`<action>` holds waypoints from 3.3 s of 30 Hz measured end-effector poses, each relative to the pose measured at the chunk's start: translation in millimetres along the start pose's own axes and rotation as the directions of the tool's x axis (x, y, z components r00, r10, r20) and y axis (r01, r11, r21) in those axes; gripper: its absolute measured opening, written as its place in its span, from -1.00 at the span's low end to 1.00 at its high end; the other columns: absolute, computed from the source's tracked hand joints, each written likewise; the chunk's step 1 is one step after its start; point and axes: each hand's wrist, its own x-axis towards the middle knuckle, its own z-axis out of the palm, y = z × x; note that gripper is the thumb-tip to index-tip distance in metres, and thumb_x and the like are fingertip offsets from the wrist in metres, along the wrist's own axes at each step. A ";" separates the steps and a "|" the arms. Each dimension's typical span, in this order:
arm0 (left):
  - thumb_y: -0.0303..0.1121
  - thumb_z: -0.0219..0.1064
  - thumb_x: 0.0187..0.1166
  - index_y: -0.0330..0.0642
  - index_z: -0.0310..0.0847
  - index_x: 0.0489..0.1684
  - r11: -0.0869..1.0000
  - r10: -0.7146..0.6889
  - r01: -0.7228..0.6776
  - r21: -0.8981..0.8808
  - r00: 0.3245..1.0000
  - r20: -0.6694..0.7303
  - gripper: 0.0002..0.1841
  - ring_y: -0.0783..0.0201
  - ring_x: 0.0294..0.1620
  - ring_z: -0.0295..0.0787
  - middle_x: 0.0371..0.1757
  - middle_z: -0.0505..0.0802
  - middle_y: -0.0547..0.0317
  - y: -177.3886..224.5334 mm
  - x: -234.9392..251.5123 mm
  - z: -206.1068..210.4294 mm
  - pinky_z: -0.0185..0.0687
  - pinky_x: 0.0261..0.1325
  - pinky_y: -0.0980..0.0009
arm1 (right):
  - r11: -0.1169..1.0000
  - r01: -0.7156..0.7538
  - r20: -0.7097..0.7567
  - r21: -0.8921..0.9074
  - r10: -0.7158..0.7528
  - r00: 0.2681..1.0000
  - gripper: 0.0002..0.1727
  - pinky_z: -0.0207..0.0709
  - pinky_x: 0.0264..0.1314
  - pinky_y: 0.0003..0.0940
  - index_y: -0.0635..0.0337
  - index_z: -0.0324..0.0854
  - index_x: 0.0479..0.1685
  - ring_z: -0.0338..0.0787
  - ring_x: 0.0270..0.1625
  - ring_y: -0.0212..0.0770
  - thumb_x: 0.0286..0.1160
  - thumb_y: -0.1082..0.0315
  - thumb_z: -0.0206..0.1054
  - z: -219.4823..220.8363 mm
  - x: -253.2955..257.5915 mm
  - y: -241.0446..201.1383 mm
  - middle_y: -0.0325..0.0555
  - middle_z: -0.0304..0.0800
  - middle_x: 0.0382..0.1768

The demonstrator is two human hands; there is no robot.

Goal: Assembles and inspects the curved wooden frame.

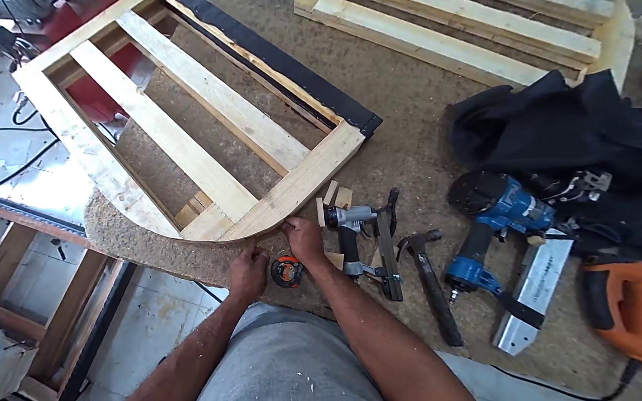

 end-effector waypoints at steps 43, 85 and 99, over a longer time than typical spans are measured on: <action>-0.26 0.23 0.75 0.01 0.42 0.71 0.994 0.008 -0.010 0.105 1.000 0.020 -0.49 0.29 -0.03 0.91 0.02 0.92 0.22 -2.7 3.1 -5.2 0.82 0.23 0.10 | 0.991 -0.025 -0.072 -0.134 0.016 0.997 -0.78 0.73 0.12 0.14 -0.11 0.91 -0.05 0.90 0.01 -0.07 0.65 0.11 0.35 7.7 0.2 -1.8 -0.15 0.94 -0.11; -0.27 0.24 0.74 0.01 0.48 0.65 0.993 0.004 -0.004 0.117 1.000 -0.004 -0.52 0.34 -0.14 0.90 -0.08 0.93 0.26 -2.7 3.9 -4.4 0.85 0.12 0.17 | 0.986 -0.011 -0.094 -0.164 -0.005 0.996 -0.78 0.72 0.18 0.11 -0.08 0.90 0.01 0.90 0.06 -0.05 0.65 0.15 0.35 11.3 -0.9 -1.0 -0.12 0.94 -0.07; -0.27 0.27 0.72 0.06 0.49 0.65 0.996 0.017 -0.016 0.087 1.000 -0.012 -0.52 0.37 -0.18 0.91 -0.08 0.93 0.30 -4.4 4.0 -3.9 0.87 0.09 0.17 | 0.988 0.013 -0.126 -0.151 -0.032 0.992 -0.81 0.74 0.12 0.10 -0.04 0.90 -0.06 0.90 0.00 -0.06 0.62 0.19 0.37 11.2 -2.1 -1.5 -0.13 0.94 -0.10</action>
